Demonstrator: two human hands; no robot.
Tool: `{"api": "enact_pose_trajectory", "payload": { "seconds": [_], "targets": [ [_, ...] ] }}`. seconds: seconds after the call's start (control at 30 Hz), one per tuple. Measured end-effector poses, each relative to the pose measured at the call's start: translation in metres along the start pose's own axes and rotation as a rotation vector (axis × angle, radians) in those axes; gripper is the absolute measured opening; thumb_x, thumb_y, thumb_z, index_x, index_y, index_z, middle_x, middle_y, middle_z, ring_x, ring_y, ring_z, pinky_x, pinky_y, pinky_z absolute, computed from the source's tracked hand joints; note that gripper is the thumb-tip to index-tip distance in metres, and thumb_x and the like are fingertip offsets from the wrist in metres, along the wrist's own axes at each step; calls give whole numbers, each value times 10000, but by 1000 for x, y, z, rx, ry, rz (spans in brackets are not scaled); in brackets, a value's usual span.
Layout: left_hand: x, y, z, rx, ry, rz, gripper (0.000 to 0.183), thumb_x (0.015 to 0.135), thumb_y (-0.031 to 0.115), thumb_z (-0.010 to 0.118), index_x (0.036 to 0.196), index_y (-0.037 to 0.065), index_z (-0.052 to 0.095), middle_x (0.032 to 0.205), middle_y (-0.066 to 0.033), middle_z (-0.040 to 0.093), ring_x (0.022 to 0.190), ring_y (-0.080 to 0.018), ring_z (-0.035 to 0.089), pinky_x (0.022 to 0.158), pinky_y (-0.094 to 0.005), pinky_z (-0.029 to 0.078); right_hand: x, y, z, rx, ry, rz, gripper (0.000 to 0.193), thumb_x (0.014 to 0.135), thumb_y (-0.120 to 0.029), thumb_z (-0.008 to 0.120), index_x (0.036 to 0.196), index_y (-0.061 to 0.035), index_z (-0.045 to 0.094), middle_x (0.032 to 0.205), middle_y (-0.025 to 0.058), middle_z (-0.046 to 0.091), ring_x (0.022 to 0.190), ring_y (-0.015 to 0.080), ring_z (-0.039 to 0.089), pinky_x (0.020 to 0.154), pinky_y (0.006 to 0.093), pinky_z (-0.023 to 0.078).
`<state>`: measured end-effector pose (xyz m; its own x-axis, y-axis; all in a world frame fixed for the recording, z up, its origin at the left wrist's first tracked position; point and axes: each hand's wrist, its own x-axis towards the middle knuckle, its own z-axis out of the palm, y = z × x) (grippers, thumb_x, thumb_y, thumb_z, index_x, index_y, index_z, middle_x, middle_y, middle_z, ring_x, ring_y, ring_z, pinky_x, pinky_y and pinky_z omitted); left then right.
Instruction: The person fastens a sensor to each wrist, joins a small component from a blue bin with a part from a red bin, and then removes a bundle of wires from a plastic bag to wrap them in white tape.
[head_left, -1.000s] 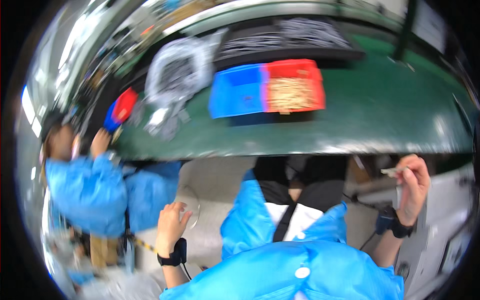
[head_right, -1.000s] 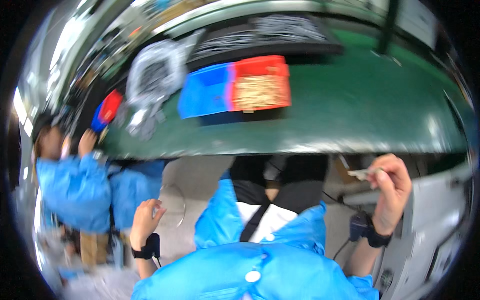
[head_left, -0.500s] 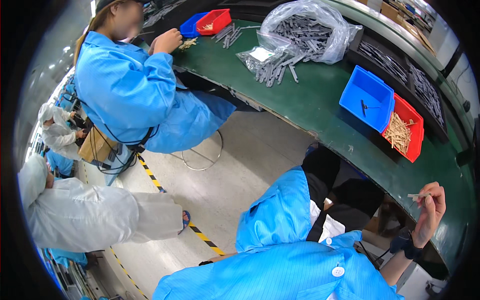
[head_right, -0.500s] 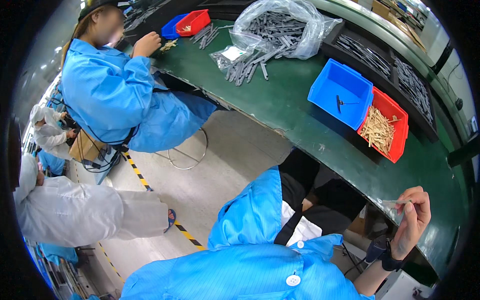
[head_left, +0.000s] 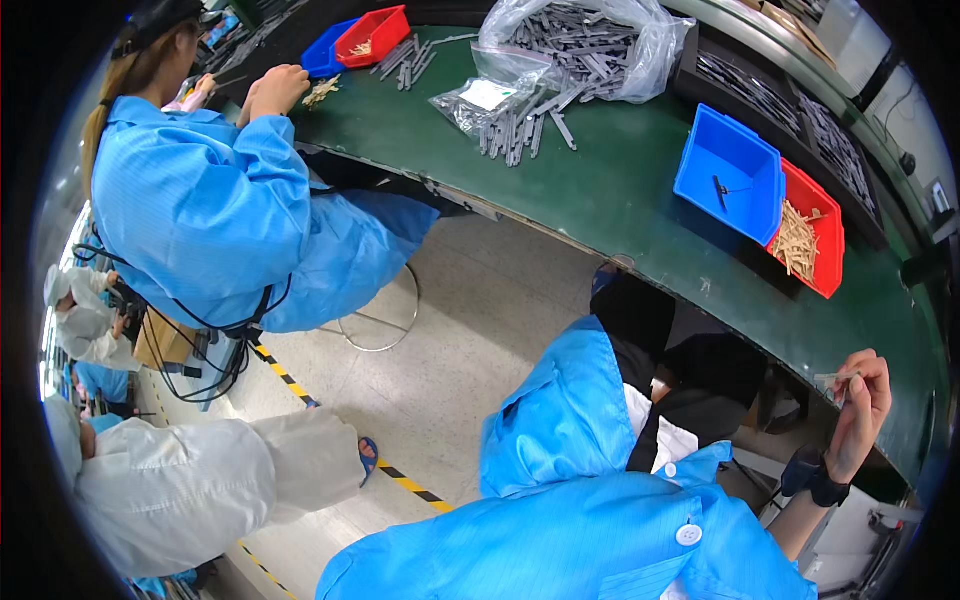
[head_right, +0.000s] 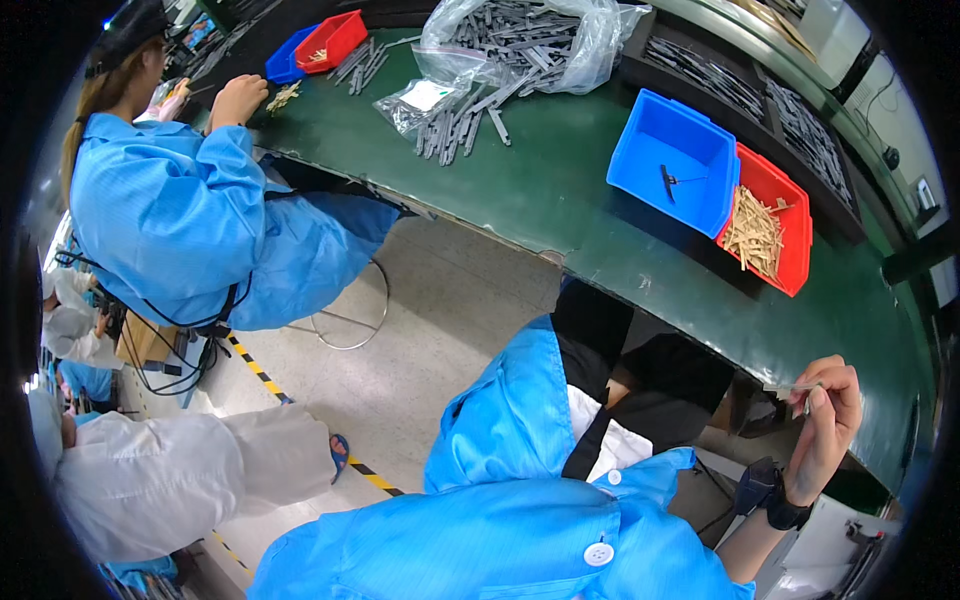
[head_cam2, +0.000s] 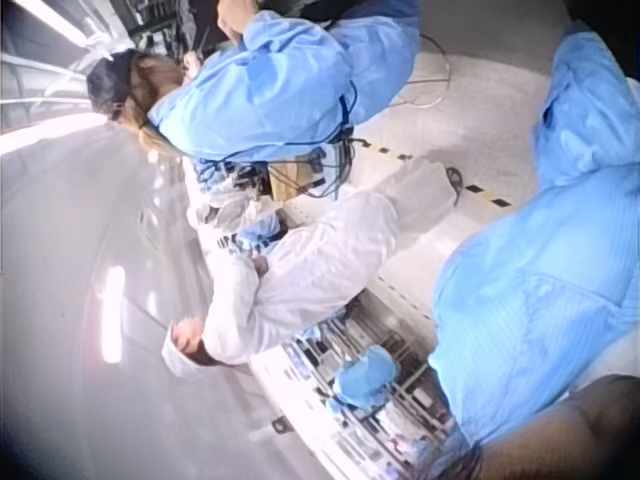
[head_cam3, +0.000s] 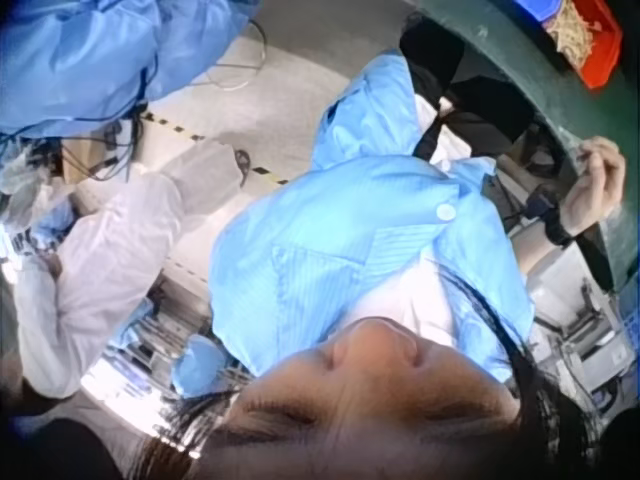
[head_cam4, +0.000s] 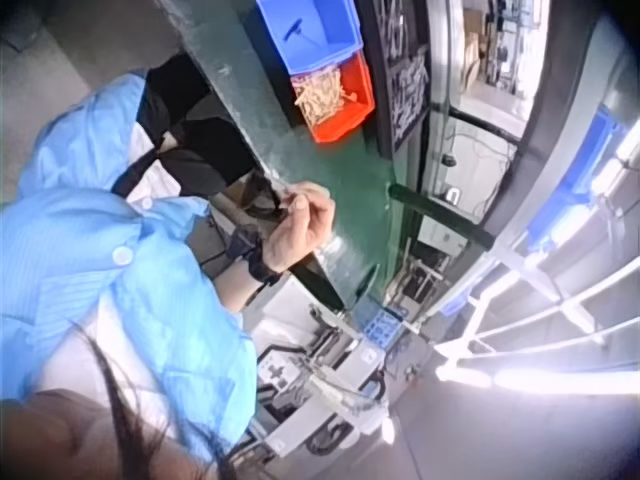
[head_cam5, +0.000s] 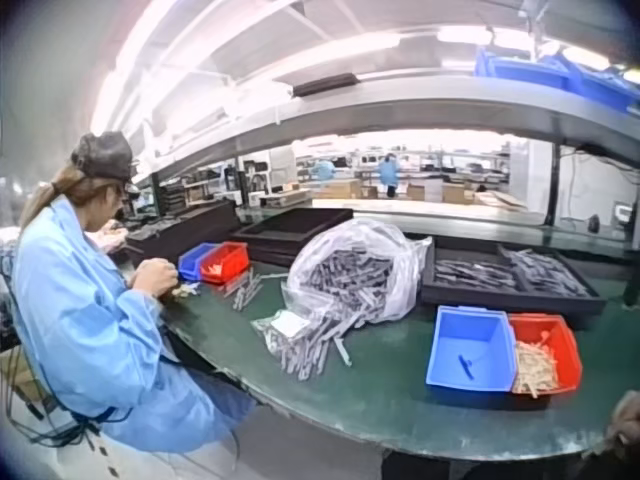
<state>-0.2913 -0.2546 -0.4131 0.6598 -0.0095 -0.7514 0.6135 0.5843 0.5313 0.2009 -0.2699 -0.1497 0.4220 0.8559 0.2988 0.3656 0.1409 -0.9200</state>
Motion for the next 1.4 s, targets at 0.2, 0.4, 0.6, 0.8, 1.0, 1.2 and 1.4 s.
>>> {"api": "enact_pose_trajectory", "payload": {
  "seconds": [0.2,0.4,0.6,0.8,1.0,1.2,1.4],
  "targets": [
    [4,-1,-25,-2,-55,-43,505,831,349,608,1218,35,521,1181,-109,570,1049,-221,555,834,-360,493,-15,-11,5,-65,19,-12,139,856,-166,539,825,-36,499,814,60,478,688,90,443,582,204,331],
    [21,9,-49,21,-109,-93,527,825,356,615,1228,34,511,1183,-104,566,1053,-218,551,831,-360,496,-26,-14,4,-77,37,-36,131,854,-155,527,826,-29,504,837,59,489,703,87,456,584,201,337],
    [27,62,-122,425,52,14,550,799,339,633,1221,19,484,1105,-113,580,1009,-226,572,751,-313,514,-47,-31,-13,-47,101,-92,85,863,-118,517,837,-39,503,868,50,508,717,80,489,587,191,353],
    [21,141,-128,699,401,168,496,827,318,622,1181,-6,495,1016,-126,624,969,-222,593,797,-315,482,-64,-28,-27,15,202,-117,79,870,-109,530,856,-31,539,879,55,562,715,90,535,595,189,376],
    [29,177,-121,839,360,265,440,848,268,633,1158,-17,505,1011,-155,630,984,-225,599,859,-323,466,-83,-30,-51,25,329,-131,77,855,-88,550,835,-15,560,856,55,590,701,90,547,596,199,392],
    [17,218,-99,1020,388,336,447,844,281,635,1166,-4,511,1024,-150,636,947,-231,626,819,-325,485,-108,-32,-87,-43,473,-128,71,850,-83,565,871,-20,589,826,42,615,699,83,567,594,193,398],
    [-21,306,10,1237,444,606,299,827,214,632,1036,11,565,966,-154,626,932,-310,602,800,-365,470,-93,-37,-56,2,384,-24,64,830,-28,580,886,-1,596,801,44,618,720,85,581,644,210,461]
  ]
}}
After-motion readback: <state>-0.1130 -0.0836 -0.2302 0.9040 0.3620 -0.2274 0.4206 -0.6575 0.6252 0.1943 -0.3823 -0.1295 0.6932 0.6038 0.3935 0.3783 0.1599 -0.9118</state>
